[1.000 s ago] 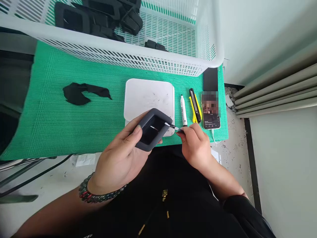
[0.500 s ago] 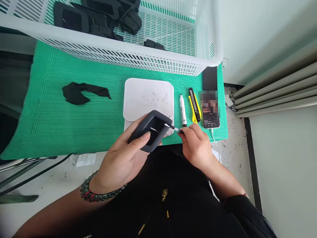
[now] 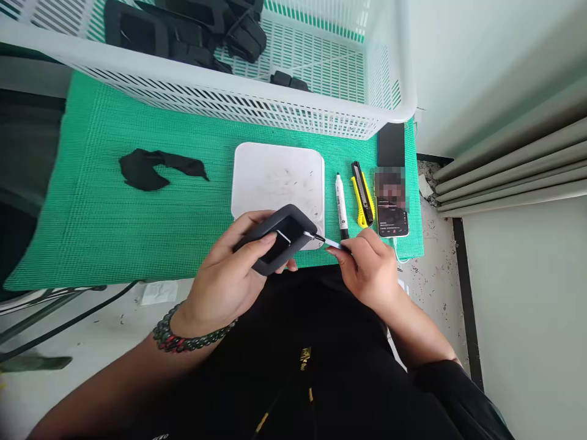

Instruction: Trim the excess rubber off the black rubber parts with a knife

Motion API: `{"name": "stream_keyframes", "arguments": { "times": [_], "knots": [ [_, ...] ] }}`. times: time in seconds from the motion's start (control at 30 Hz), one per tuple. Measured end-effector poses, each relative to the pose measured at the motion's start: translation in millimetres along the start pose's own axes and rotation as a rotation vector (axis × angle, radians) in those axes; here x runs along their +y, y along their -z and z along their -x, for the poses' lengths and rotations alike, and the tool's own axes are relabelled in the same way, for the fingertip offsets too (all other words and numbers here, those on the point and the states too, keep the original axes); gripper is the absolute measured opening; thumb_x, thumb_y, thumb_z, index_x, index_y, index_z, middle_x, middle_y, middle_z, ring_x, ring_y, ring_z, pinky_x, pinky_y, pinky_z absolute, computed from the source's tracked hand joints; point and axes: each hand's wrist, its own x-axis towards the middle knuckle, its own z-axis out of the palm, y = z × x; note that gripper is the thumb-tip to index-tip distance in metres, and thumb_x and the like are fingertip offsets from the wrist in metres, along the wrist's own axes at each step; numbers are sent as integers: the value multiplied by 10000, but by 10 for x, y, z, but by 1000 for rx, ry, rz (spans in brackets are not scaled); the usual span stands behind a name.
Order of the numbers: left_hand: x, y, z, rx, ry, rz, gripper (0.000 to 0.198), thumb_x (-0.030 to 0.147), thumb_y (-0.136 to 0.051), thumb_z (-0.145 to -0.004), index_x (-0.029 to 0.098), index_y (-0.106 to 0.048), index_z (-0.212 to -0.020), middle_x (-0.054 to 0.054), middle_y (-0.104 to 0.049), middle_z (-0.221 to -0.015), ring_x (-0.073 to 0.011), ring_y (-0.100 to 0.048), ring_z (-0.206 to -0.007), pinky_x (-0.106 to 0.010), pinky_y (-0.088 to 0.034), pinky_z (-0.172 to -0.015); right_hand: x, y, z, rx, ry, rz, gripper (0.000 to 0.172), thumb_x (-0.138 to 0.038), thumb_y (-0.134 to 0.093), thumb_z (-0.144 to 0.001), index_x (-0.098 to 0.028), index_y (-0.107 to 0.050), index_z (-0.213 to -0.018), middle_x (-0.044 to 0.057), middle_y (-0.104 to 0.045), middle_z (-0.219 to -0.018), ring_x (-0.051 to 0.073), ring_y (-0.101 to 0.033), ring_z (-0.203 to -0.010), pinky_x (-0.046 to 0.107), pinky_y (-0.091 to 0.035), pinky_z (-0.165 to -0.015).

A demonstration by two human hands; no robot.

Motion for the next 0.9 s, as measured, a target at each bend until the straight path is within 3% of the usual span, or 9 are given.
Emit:
{"name": "stream_keyframes", "arguments": {
  "times": [0.1, 0.2, 0.47, 0.6, 0.9],
  "knots": [
    [52, 119, -73, -65, 29, -137, 276, 392, -751, -877, 206, -686, -1070, -13, -692, -850, -152, -679, -544, -255, -596, -476, 10, 42, -15, -64, 38, -15, 88, -218, -666, -1014, -206, -693, -931, 13, -611, -741, 136, -575, -622, 258, -472, -546],
    [84, 191, -110, -80, 31, -220, 217, 357, -731, -870, 198, -687, -1010, -12, -690, -830, -149, -665, -552, -246, -581, -449, 1, 66, -21, -109, 69, -2, 106, -224, -643, -1028, -202, -700, -941, 13, -595, -732, 136, -565, -614, 256, -451, -531],
    [-3, 146, -85, -49, -10, -239, 268, 369, -680, -894, 190, -704, -1093, -14, -704, -855, -133, -650, -526, -235, -569, -450, -11, 51, 4, -52, 62, 82, 260, -308, -667, -1030, -201, -636, -796, -17, -513, -661, 118, -469, -558, 250, -362, -493],
    [84, 163, -98, -71, 9, -316, 244, 367, -704, -853, 194, -747, -1019, -26, -688, -819, -148, -635, -537, -240, -550, -438, 3, 74, 23, -96, 60, 76, 313, -342, -663, -1036, -207, -611, -758, -20, -496, -644, 123, -457, -557, 263, -332, -494],
    [245, 314, -163, -306, 82, -596, 316, 370, -618, -814, 201, -815, -994, -37, -746, -845, -186, -618, -585, -261, -517, -417, -27, 158, 3, -279, 114, 88, 431, -403, -574, -1085, -207, -571, -701, -15, -476, -657, 123, -408, -561, 283, -296, -507]
  ]
}}
